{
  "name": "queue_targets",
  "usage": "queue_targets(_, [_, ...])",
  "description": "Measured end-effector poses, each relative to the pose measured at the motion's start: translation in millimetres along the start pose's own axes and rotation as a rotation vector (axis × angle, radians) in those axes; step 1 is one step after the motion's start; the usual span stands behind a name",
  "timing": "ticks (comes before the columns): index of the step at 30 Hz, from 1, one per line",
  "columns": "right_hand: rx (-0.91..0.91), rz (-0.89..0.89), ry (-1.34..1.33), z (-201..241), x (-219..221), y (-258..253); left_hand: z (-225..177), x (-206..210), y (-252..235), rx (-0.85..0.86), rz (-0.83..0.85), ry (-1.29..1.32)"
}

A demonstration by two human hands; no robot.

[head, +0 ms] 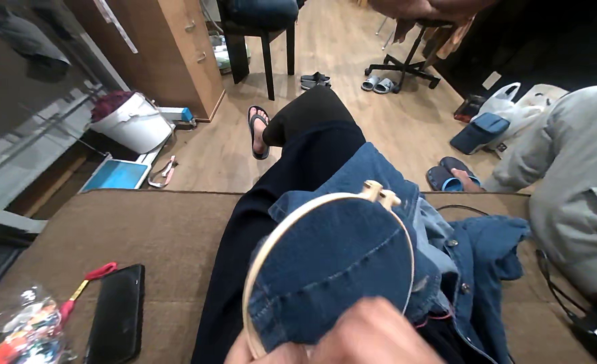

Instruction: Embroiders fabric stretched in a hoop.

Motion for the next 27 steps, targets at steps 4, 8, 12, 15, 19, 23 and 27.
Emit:
queue_targets(4, [0.143, -0.068, -0.11, -35.5, -50.3, 9.1, -62.8, 37.4, -12.0, -0.102, -0.204, 0.123])
queue_targets(8, [0.164, 0.137, 0.124, -30.5, -34.2, 21.3, -54.3, 39.6, -11.0, -0.089, -0.166, 0.14])
queue_targets(12, [0.009, 0.124, 0.436, -25.5, -8.6, 25.3, -55.8, 44.3, -11.1, -0.08, -0.187, 0.074])
queue_targets(15, [-0.064, 0.041, 0.516, -24.3, 2.4, 26.2, -54.8, 43.3, -10.1, -0.038, -0.173, 0.04])
queue_targets(19, [0.006, 0.006, 0.31, -26.3, 3.8, 28.4, -50.1, 42.1, -9.7, -0.027, -0.16, 0.043])
queue_targets(23, [0.1, -0.023, 0.042, -24.9, -5.9, 27.6, -49.2, 40.2, -7.8, -0.033, -0.132, 0.022])
queue_targets(27, [-0.13, -0.014, 0.316, -19.6, 3.2, 35.6, -51.6, 41.4, -8.0, -0.016, -0.147, -0.021])
Point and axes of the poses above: each hand's wrist, its own y-axis away from the middle knuckle, its own x-axis out of the palm, z = x × y, the point moved 1 cm from there along -y, towards the middle knuckle, and after that the axes turned 11 degrees about -x, right-handed, at the moved point
